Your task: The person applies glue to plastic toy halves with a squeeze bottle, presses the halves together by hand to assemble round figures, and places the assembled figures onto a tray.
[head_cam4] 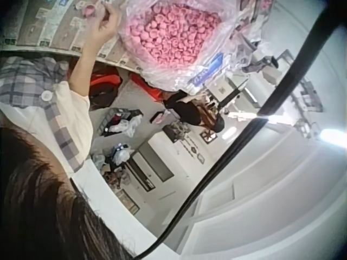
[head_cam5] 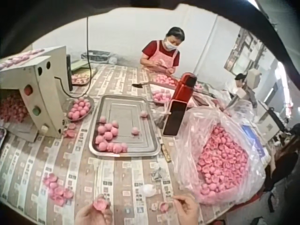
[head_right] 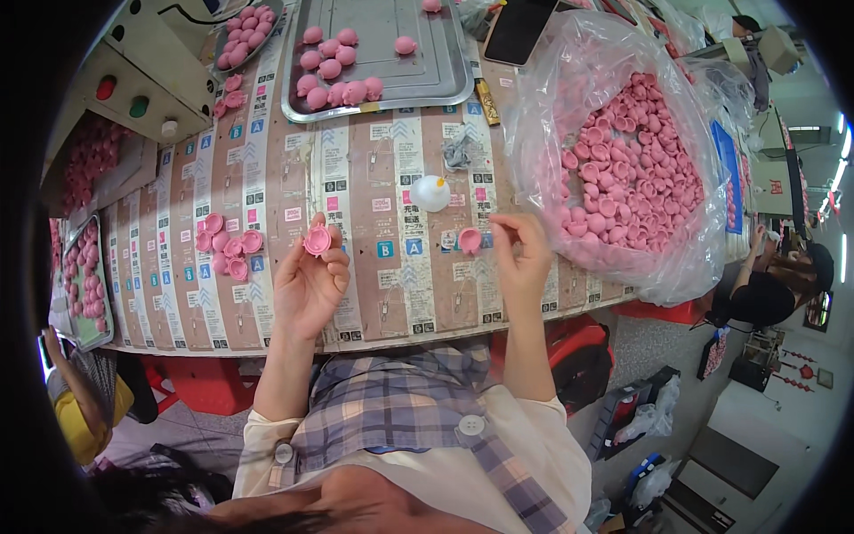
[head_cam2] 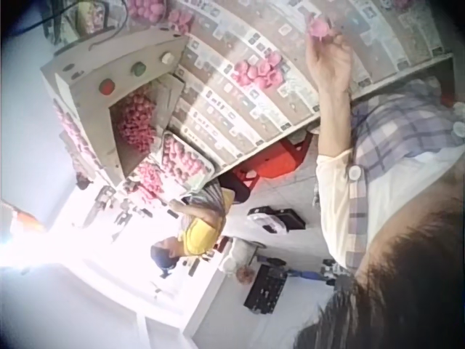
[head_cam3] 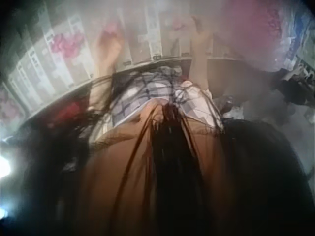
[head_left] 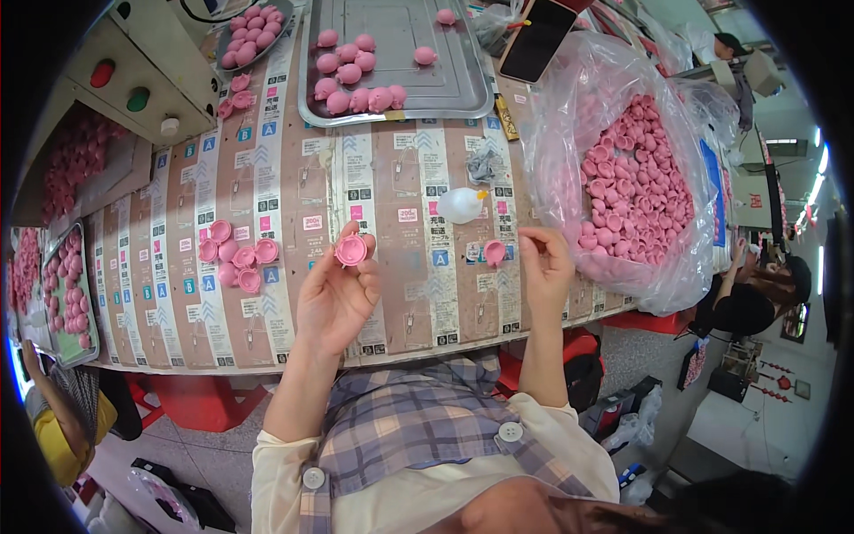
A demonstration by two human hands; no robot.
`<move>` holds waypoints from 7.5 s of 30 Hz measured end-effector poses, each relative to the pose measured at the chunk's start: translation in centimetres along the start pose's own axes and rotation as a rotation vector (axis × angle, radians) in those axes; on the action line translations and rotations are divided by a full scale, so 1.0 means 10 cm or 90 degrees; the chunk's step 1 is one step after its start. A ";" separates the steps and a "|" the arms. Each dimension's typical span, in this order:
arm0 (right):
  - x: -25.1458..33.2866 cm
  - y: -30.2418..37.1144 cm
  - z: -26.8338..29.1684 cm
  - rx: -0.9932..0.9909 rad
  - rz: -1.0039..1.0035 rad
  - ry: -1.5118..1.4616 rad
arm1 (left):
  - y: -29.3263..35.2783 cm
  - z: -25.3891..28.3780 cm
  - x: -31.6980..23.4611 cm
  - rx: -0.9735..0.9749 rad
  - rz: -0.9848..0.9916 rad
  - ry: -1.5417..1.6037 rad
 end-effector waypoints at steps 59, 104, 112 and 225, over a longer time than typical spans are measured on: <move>0.48 0.58 -0.98 0.351 -0.266 -0.477 | 0.33 -0.50 -0.03 0.098 -0.679 -1.057; 0.58 0.54 -0.99 0.408 -0.131 -0.306 | 0.31 -0.51 0.05 0.158 -0.693 -1.204; 0.62 0.52 -0.93 0.389 -0.062 -0.228 | 0.37 -0.62 0.09 0.194 -0.740 -1.190; 1.08 0.24 -0.48 0.047 0.207 -0.299 | 0.09 -0.15 0.05 0.025 -0.052 -0.397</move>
Point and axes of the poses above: each hand's wrist, its own y-axis away from the middle knuckle, its own z-axis out of the back of the hand, x = y × z, the point moved 7 cm from there along -y, towards the middle knuckle, and after that the axes turned 11 degrees about -x, right-handed, at the moved point
